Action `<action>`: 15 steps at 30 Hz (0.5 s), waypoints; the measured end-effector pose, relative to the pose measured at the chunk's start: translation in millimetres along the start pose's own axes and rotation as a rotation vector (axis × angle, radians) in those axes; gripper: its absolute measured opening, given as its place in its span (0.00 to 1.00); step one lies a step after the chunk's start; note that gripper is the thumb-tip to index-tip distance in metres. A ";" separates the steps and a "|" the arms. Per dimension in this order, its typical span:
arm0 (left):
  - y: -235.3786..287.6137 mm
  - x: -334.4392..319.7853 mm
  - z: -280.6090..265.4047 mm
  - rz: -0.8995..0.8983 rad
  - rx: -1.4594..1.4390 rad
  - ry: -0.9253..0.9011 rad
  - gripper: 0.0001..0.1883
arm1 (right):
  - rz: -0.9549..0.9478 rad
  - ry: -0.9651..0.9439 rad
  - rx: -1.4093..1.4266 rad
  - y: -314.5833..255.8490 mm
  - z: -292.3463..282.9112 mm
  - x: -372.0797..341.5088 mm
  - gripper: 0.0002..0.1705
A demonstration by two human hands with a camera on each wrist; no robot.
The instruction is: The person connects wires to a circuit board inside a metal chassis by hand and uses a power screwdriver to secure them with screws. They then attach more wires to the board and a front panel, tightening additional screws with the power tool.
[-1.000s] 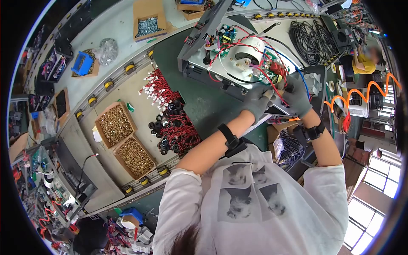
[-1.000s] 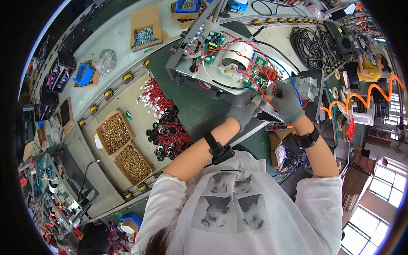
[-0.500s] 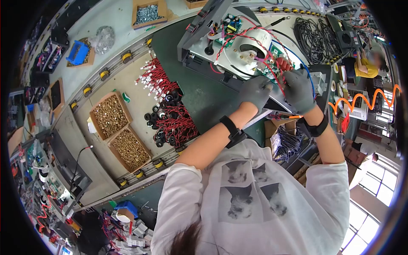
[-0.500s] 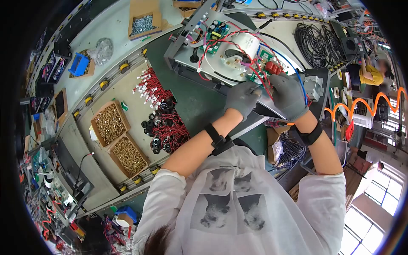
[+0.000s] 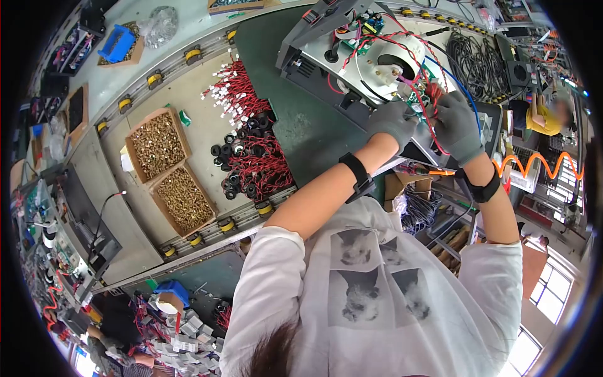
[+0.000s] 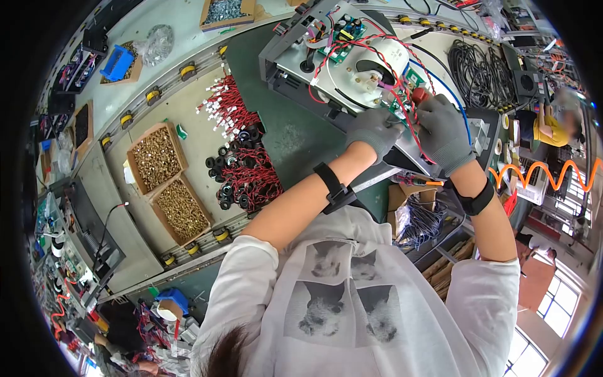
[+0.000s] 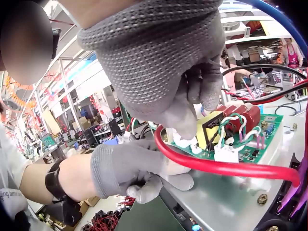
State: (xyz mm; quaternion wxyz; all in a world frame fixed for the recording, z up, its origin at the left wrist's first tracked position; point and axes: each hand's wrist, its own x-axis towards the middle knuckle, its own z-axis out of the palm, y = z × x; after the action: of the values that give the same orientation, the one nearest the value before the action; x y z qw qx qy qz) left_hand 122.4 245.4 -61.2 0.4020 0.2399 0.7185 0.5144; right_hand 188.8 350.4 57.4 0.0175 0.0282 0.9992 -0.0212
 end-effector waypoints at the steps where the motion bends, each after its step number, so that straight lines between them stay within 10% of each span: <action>1: -0.2 0.4 0.1 0.015 0.015 0.005 0.13 | 0.039 0.004 -0.092 -4.5 -2.8 0.7 0.05; 15: 5.0 -1.4 -3.5 0.011 0.062 0.005 0.13 | -0.006 0.101 -0.157 6.7 12.3 -16.8 0.05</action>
State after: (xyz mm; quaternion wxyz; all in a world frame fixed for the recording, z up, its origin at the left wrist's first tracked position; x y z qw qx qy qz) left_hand 120.0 244.2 -55.6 0.3896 0.2548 0.7337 0.4949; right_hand 206.4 355.6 45.4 -0.0308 0.0251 0.9975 0.0584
